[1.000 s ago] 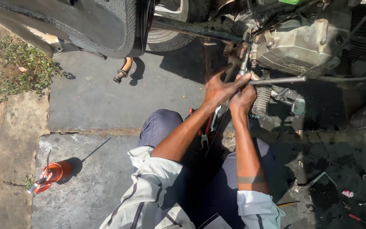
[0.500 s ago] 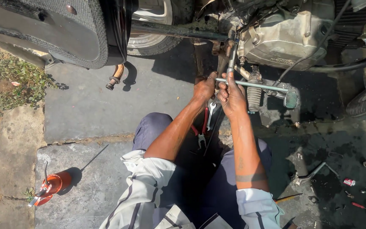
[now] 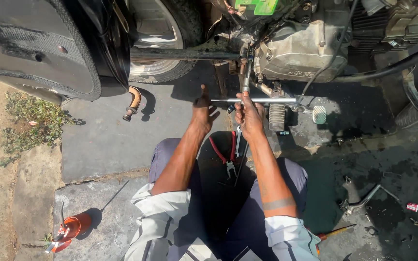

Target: Repairing and maintaining a motorcycle engine using a socket wrench and pliers.

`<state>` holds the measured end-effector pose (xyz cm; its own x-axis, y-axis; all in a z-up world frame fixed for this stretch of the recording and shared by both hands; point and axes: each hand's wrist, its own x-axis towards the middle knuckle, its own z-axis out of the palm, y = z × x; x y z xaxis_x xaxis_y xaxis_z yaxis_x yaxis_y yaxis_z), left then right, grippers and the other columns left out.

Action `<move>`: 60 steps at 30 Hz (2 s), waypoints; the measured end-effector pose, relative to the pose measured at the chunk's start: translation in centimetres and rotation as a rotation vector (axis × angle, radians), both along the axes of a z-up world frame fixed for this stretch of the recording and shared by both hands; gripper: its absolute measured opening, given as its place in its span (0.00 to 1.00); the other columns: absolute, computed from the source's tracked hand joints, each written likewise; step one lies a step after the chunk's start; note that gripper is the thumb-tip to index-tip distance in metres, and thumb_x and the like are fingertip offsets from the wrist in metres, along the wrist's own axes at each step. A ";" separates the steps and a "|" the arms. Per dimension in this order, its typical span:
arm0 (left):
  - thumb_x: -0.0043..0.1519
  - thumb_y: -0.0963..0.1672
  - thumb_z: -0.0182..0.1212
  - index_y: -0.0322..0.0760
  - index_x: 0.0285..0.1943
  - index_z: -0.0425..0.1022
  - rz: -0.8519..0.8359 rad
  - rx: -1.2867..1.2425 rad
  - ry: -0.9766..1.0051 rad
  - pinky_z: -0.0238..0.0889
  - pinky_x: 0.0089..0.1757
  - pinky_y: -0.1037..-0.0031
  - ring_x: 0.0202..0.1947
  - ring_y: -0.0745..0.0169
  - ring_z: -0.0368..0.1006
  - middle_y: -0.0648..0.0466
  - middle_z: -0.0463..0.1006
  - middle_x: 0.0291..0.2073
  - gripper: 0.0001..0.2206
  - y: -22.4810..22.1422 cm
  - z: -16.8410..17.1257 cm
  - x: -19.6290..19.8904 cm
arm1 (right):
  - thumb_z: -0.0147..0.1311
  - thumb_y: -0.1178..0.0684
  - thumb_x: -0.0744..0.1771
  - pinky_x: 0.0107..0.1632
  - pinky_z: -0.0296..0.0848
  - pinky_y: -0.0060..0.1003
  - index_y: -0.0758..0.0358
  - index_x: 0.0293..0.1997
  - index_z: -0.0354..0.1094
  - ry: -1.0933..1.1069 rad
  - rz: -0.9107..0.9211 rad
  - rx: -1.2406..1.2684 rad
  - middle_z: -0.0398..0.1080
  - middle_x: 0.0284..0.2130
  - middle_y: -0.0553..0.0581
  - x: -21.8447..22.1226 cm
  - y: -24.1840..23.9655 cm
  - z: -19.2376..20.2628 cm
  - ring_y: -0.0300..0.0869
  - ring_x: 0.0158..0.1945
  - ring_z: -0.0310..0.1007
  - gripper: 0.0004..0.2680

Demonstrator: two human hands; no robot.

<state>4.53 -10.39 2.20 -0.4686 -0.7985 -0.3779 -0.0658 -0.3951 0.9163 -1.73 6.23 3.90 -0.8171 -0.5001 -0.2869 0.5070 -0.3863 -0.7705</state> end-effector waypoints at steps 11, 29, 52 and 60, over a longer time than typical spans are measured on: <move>0.69 0.45 0.60 0.40 0.27 0.66 0.068 0.486 0.775 0.55 0.25 0.68 0.15 0.67 0.50 0.60 0.53 0.15 0.16 4.6 5.3 -4.6 | 0.53 0.38 0.68 0.23 0.58 0.24 0.64 0.54 0.67 -0.111 0.032 -0.264 0.63 0.24 0.48 0.4 0.4 1.1 0.30 0.20 0.58 0.18; 0.65 0.42 0.60 0.43 0.34 0.72 0.039 0.880 0.804 0.44 0.24 0.73 0.13 0.69 0.38 0.62 0.43 0.12 0.06 0.8 -3.2 -5.4 | 0.70 0.47 0.65 0.61 0.56 0.64 0.67 0.62 0.66 1.357 -0.568 1.492 0.58 0.52 0.69 0.8 6.6 -0.3 0.62 0.58 0.59 0.22; 0.70 0.52 0.54 0.44 0.21 0.56 0.051 0.850 0.999 0.60 0.35 0.67 0.20 0.62 0.52 0.57 0.52 0.15 0.24 6.2 -0.3 -5.1 | 0.57 0.66 0.64 0.73 0.59 0.57 0.77 0.55 0.69 1.638 -0.254 1.145 0.72 0.52 0.71 -0.6 1.3 -1.4 0.59 0.63 0.68 0.13; 0.70 0.54 0.47 0.40 0.21 0.58 -0.060 1.004 1.151 0.62 0.39 0.62 0.24 0.56 0.58 0.53 0.56 0.16 0.25 5.7 -5.1 -6.2 | 0.59 0.62 0.56 0.49 0.58 0.55 0.76 0.59 0.69 1.704 -0.389 1.209 0.70 0.32 0.63 -0.3 1.4 4.5 0.54 0.40 0.66 0.24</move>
